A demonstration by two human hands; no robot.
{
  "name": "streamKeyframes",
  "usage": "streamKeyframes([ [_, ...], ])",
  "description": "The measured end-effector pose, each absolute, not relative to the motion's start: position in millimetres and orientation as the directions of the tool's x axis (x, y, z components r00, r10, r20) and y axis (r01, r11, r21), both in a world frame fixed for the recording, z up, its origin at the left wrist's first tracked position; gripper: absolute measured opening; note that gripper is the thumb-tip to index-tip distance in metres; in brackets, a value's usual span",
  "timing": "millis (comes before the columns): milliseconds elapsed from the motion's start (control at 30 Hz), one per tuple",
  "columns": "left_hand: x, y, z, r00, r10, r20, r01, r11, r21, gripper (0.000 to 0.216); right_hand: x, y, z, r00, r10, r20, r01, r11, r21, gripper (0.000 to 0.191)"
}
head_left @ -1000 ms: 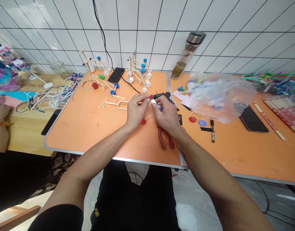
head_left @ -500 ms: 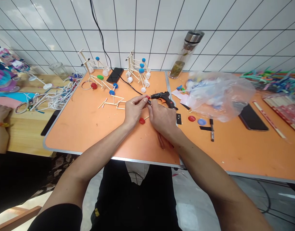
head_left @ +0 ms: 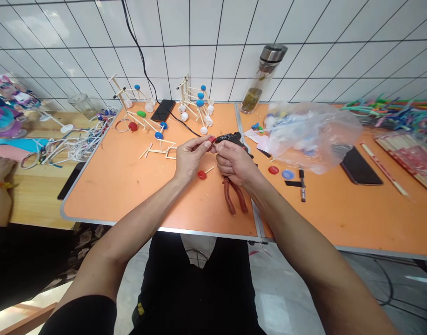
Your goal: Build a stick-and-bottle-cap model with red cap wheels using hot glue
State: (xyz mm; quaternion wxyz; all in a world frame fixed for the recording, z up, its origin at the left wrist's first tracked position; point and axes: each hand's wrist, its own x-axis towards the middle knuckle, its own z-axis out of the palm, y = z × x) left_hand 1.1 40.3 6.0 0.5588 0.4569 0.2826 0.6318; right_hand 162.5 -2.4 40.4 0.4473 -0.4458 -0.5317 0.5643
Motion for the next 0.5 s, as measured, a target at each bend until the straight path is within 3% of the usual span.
streamKeyframes([
  [67, 0.5, 40.1, 1.9, 0.026, 0.974, 0.227, -0.421, -0.195, 0.886, 0.045, 154.5, -7.8, 36.4, -0.007, 0.989, 0.151, 0.414, 0.14, -0.899, 0.028],
  [133, 0.5, 39.8, -1.4, 0.014, 0.98, 0.196, -0.393, -0.175, 0.903, 0.045, 147.0, -14.3, 34.3, 0.012, 0.96, 0.281, 0.8, 0.159, -0.579, 0.025],
  [200, 0.8, 38.9, -2.6, 0.008, 0.982, 0.187, -0.371, -0.171, 0.913, 0.045, 142.5, -18.9, 34.0, -0.023, 0.958, 0.285, 0.931, 0.124, -0.343, 0.033],
  [233, 1.0, 38.1, -2.2, 0.008, 0.982, 0.191, -0.368, -0.175, 0.913, 0.045, 142.0, -19.7, 34.2, -0.024, 0.96, 0.279, 0.936, 0.12, -0.332, 0.034],
  [267, 1.1, 37.2, -1.2, 0.009, 0.98, 0.2, -0.37, -0.183, 0.911, 0.045, 142.8, -19.4, 34.7, -0.012, 0.961, 0.275, 0.908, 0.126, -0.4, 0.032],
  [300, 1.2, 36.1, 0.3, 0.01, 0.977, 0.211, -0.377, -0.192, 0.906, 0.046, 144.8, -18.1, 35.4, 0.009, 0.967, 0.253, 0.827, 0.135, -0.545, 0.028],
  [367, 1.5, 33.7, 4.8, 0.014, 0.971, 0.238, -0.395, -0.214, 0.893, 0.045, 151.9, -13.1, 37.7, 0.009, 0.989, 0.147, 0.516, 0.122, -0.848, 0.023],
  [400, 1.7, 32.6, 7.5, 0.019, 0.966, 0.258, -0.406, -0.229, 0.885, 0.045, 156.2, -10.1, 39.5, -0.045, 0.996, 0.073, 0.337, 0.084, -0.938, 0.024],
  [500, 2.4, 30.4, 15.1, 0.047, 0.944, 0.326, -0.441, -0.273, 0.855, 0.04, 167.7, -2.6, 45.4, -0.344, 0.933, -0.104, -0.059, -0.132, -0.99, 0.027],
])
